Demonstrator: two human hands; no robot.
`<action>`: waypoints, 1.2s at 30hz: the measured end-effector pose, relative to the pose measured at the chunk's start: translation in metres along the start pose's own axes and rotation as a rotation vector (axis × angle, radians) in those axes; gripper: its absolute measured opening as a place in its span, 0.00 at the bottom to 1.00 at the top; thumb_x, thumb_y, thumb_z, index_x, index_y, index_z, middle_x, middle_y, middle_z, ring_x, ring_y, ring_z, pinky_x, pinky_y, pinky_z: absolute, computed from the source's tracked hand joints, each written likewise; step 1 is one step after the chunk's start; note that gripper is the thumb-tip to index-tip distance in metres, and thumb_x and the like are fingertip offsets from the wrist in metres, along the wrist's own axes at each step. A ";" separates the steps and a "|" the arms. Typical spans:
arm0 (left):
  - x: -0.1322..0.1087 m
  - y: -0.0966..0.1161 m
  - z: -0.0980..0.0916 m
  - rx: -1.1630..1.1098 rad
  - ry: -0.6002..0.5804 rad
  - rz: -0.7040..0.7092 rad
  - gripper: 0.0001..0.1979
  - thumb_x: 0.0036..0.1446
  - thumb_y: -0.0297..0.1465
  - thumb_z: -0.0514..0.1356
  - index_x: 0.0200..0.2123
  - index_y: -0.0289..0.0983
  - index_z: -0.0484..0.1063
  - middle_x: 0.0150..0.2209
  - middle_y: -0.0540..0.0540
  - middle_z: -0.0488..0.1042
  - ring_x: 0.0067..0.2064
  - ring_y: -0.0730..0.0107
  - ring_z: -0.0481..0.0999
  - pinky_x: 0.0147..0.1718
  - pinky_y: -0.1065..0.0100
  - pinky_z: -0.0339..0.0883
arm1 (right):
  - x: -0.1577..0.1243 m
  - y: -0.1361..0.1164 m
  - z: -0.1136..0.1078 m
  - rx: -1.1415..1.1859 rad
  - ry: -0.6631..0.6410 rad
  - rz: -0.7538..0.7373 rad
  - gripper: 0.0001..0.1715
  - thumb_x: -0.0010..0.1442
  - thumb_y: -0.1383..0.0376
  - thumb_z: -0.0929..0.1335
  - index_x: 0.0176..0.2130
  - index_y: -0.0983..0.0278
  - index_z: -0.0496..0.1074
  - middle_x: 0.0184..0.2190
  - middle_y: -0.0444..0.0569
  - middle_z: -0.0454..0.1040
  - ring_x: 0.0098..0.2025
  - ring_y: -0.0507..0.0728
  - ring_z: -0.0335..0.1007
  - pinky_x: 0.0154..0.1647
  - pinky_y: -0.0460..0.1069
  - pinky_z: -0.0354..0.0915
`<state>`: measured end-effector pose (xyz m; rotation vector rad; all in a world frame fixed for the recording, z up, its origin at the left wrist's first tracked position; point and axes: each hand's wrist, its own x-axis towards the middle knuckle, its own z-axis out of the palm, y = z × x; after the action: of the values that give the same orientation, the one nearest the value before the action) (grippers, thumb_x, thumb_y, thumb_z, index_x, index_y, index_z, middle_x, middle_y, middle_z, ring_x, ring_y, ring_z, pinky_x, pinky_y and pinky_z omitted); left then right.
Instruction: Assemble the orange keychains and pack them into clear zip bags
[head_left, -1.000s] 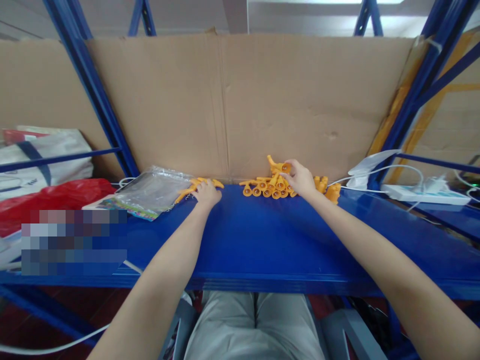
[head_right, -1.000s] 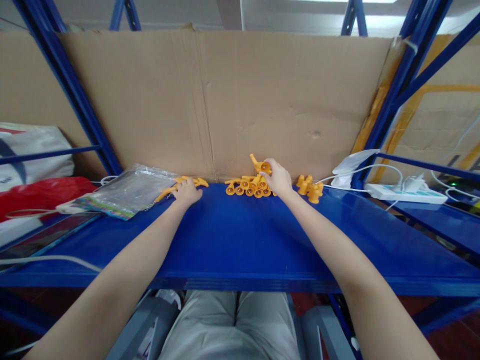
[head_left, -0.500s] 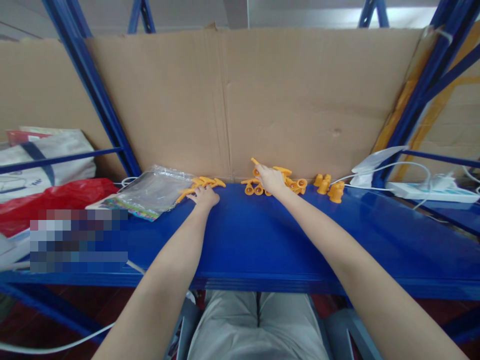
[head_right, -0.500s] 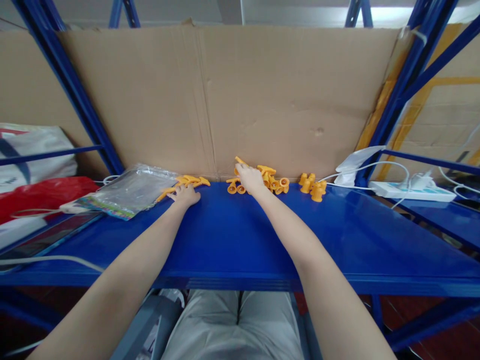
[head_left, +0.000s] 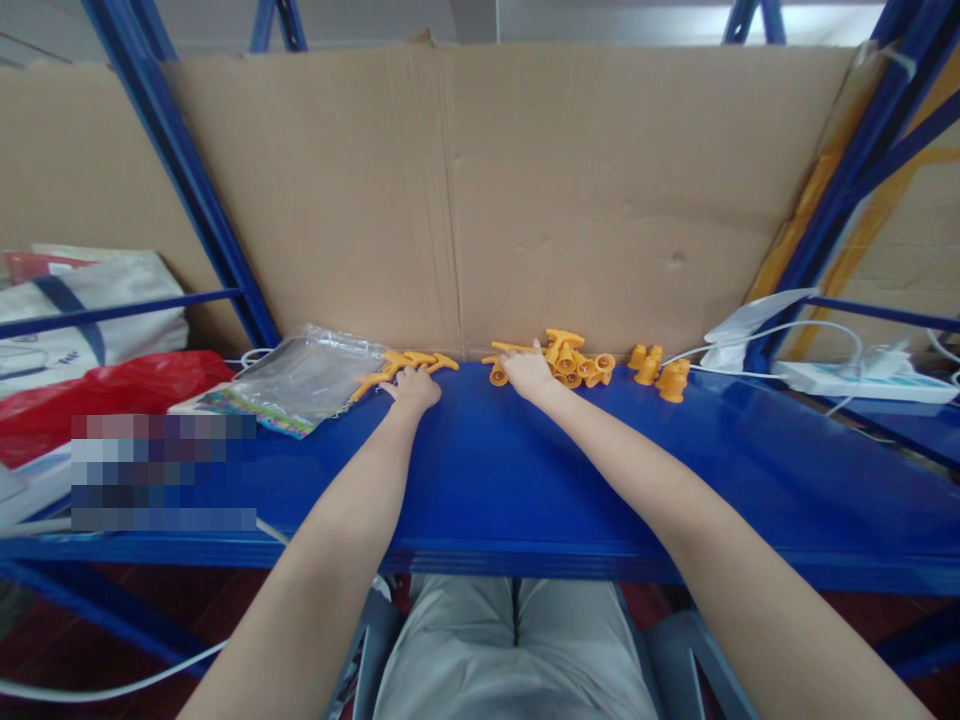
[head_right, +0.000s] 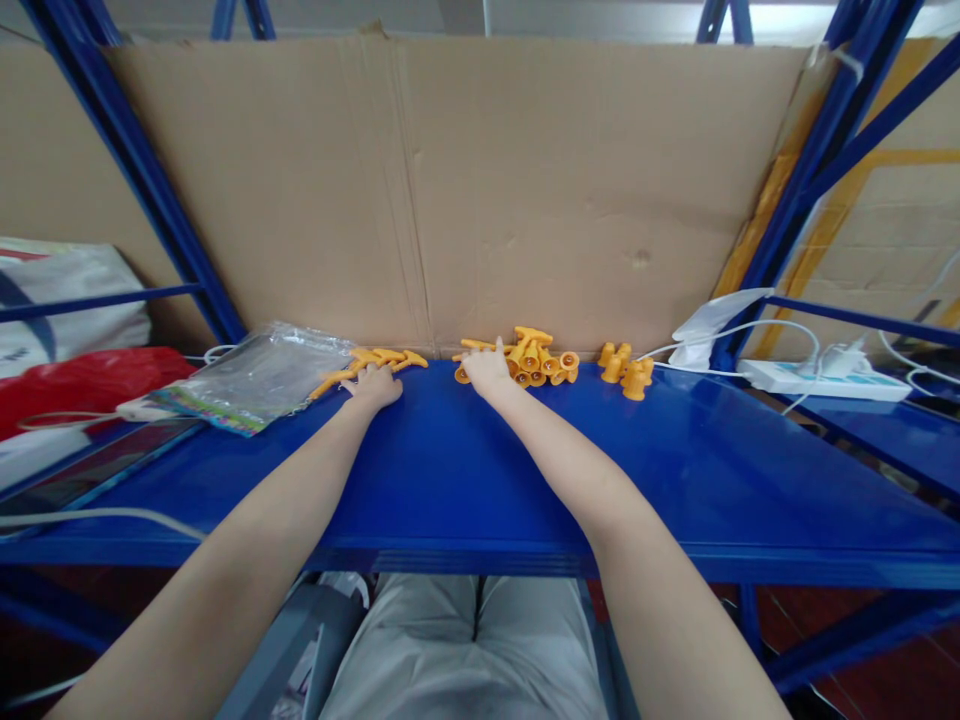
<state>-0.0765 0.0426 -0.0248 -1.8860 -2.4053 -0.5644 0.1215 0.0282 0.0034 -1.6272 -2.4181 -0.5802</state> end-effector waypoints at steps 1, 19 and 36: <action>0.000 0.001 0.000 0.008 0.000 -0.002 0.27 0.56 0.29 0.52 0.59 0.33 0.67 0.64 0.28 0.62 0.67 0.39 0.56 0.61 0.34 0.47 | 0.001 0.000 0.001 0.001 -0.010 0.001 0.26 0.65 0.76 0.56 0.55 0.63 0.73 0.53 0.60 0.76 0.56 0.65 0.72 0.64 0.72 0.49; -0.005 0.002 0.002 0.026 0.028 0.124 0.25 0.60 0.30 0.50 0.60 0.37 0.68 0.64 0.32 0.64 0.66 0.39 0.57 0.59 0.34 0.50 | -0.005 0.018 0.005 0.154 -0.031 0.016 0.26 0.63 0.68 0.66 0.60 0.63 0.66 0.60 0.58 0.70 0.62 0.66 0.65 0.66 0.73 0.41; -0.001 0.008 0.007 0.060 -0.003 0.234 0.21 0.62 0.28 0.50 0.55 0.38 0.72 0.60 0.32 0.68 0.64 0.42 0.61 0.60 0.38 0.52 | -0.086 0.157 -0.008 0.231 0.191 0.506 0.26 0.61 0.63 0.67 0.57 0.66 0.70 0.58 0.63 0.71 0.62 0.73 0.63 0.61 0.81 0.40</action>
<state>-0.0675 0.0455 -0.0294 -2.1020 -2.1340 -0.4680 0.2984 0.0035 0.0161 -1.8780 -1.7646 -0.3342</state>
